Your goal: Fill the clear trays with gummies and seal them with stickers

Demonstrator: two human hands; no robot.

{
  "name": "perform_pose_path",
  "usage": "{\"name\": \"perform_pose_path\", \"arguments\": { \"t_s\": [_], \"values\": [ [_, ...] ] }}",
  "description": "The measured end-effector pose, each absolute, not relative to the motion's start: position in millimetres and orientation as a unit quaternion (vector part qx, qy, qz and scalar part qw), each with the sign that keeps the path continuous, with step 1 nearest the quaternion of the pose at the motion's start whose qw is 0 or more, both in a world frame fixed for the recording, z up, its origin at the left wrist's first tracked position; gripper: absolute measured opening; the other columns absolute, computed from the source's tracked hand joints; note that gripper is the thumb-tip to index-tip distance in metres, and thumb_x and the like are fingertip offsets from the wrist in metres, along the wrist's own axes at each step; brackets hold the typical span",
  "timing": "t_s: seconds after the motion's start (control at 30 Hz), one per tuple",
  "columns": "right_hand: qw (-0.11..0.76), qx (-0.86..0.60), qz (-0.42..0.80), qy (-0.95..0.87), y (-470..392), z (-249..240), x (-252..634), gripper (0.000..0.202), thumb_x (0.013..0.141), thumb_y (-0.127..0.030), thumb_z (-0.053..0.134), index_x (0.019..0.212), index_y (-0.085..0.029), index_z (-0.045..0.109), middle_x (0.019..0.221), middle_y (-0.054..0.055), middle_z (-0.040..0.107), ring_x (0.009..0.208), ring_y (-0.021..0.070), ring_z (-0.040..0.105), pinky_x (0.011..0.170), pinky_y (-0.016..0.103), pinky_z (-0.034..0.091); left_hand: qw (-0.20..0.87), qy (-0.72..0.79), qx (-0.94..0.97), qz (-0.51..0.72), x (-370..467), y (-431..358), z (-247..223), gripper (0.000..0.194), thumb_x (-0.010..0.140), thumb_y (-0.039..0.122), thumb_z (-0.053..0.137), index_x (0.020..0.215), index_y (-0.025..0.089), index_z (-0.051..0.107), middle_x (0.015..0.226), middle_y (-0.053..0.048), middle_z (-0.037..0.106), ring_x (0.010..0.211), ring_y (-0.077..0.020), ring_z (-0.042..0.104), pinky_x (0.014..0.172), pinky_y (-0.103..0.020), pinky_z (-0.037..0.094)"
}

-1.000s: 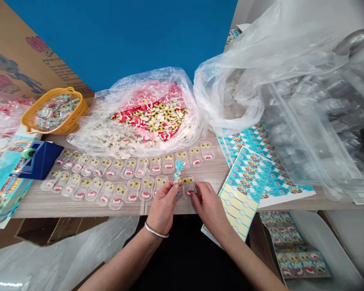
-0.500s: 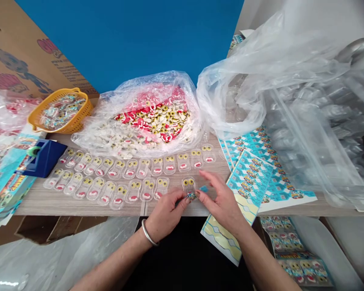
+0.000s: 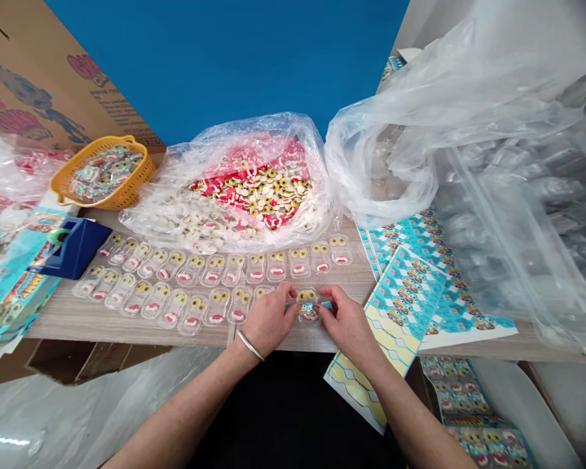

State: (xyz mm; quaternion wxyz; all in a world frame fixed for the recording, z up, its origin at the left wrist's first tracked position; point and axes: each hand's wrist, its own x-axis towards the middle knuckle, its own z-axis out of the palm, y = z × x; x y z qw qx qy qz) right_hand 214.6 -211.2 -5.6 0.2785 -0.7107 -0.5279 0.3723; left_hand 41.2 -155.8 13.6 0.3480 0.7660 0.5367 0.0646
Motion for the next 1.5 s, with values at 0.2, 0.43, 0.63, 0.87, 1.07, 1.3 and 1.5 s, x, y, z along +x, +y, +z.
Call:
{"name": "perform_pose_path", "arguments": {
  "t_s": [0.2, 0.43, 0.63, 0.87, 1.07, 1.3, 1.5],
  "values": [
    [0.249, -0.723, 0.328, -0.554, -204.5, -10.8, 214.6, 0.023, 0.084, -0.024, 0.053, 0.106, -0.022, 0.061, 0.084, 0.002, 0.070, 0.071, 0.0189, 0.064, 0.065, 0.028, 0.044, 0.314, 0.543, 0.778, 0.029, 47.3, -154.3, 7.5, 0.012, 0.089, 0.026, 0.050, 0.100, 0.021, 0.053, 0.082, -0.006, 0.068, 0.079, -0.0242, 0.066, 0.068, -0.030, 0.041],
    [0.194, -0.720, 0.256, -0.615, -201.7, -23.3, 210.1, 0.024, 0.086, -0.015, 0.051, 0.108, -0.020, 0.059, 0.101, 0.007, 0.070, 0.093, 0.0228, 0.065, 0.080, 0.032, 0.045, 0.295, 0.572, 0.764, -0.031, 57.7, -160.2, -4.3, 0.013, 0.092, 0.026, 0.048, 0.102, 0.020, 0.053, 0.082, -0.008, 0.069, 0.076, -0.0246, 0.068, 0.065, -0.030, 0.042],
    [0.153, -0.729, 0.230, -0.627, -202.1, -21.5, 203.8, 0.018, 0.085, -0.015, 0.052, 0.100, -0.022, 0.058, 0.090, 0.006, 0.070, 0.082, 0.0221, 0.066, 0.069, 0.030, 0.042, 0.235, 0.575, 0.782, -0.053, 60.9, -170.1, -2.5, 0.018, 0.096, 0.031, 0.043, 0.104, 0.019, 0.053, 0.092, -0.013, 0.066, 0.080, -0.0264, 0.067, 0.064, -0.031, 0.044],
    [0.151, -0.749, 0.234, -0.601, -226.0, -19.2, 189.4, 0.016, 0.085, -0.018, 0.053, 0.100, -0.023, 0.055, 0.088, 0.005, 0.071, 0.075, 0.0209, 0.068, 0.061, 0.028, 0.039, 0.200, 0.559, 0.805, 0.016, 40.6, -179.2, 20.2, 0.017, 0.090, 0.034, 0.054, 0.097, 0.019, 0.058, 0.103, -0.011, 0.061, 0.082, -0.0239, 0.063, 0.066, -0.031, 0.045],
    [0.152, -0.753, 0.266, -0.583, -251.0, -16.0, 177.4, 0.018, 0.086, -0.017, 0.054, 0.102, -0.025, 0.055, 0.086, 0.003, 0.072, 0.076, 0.0227, 0.069, 0.061, 0.029, 0.040, 0.417, 0.606, 0.675, 0.058, -12.5, -234.1, 14.3, 0.019, 0.079, 0.041, 0.066, 0.080, 0.022, 0.066, 0.075, -0.005, 0.069, 0.071, -0.0225, 0.064, 0.070, -0.033, 0.046],
    [0.155, -0.718, 0.314, -0.602, -263.6, -7.9, 151.2, 0.015, 0.085, -0.017, 0.056, 0.098, -0.024, 0.058, 0.086, 0.004, 0.072, 0.075, 0.0231, 0.069, 0.062, 0.030, 0.042, 0.769, 0.572, 0.209, 0.193, -11.1, -253.9, -9.4, 0.041, 0.071, 0.043, 0.077, 0.098, 0.013, 0.071, 0.100, -0.013, 0.074, 0.093, -0.0225, 0.069, 0.086, -0.034, 0.052],
    [0.238, -0.709, 0.409, -0.523, -263.9, -2.7, 160.8, 0.026, 0.078, -0.022, 0.065, 0.104, -0.023, 0.061, 0.088, 0.003, 0.071, 0.068, 0.0187, 0.064, 0.063, 0.029, 0.045, 0.741, 0.592, 0.180, 0.261, -2.5, -251.3, -0.7, 0.038, 0.063, 0.037, 0.084, 0.085, 0.009, 0.072, 0.080, -0.011, 0.075, 0.069, -0.0175, 0.068, 0.070, -0.032, 0.056]
  ]
}}
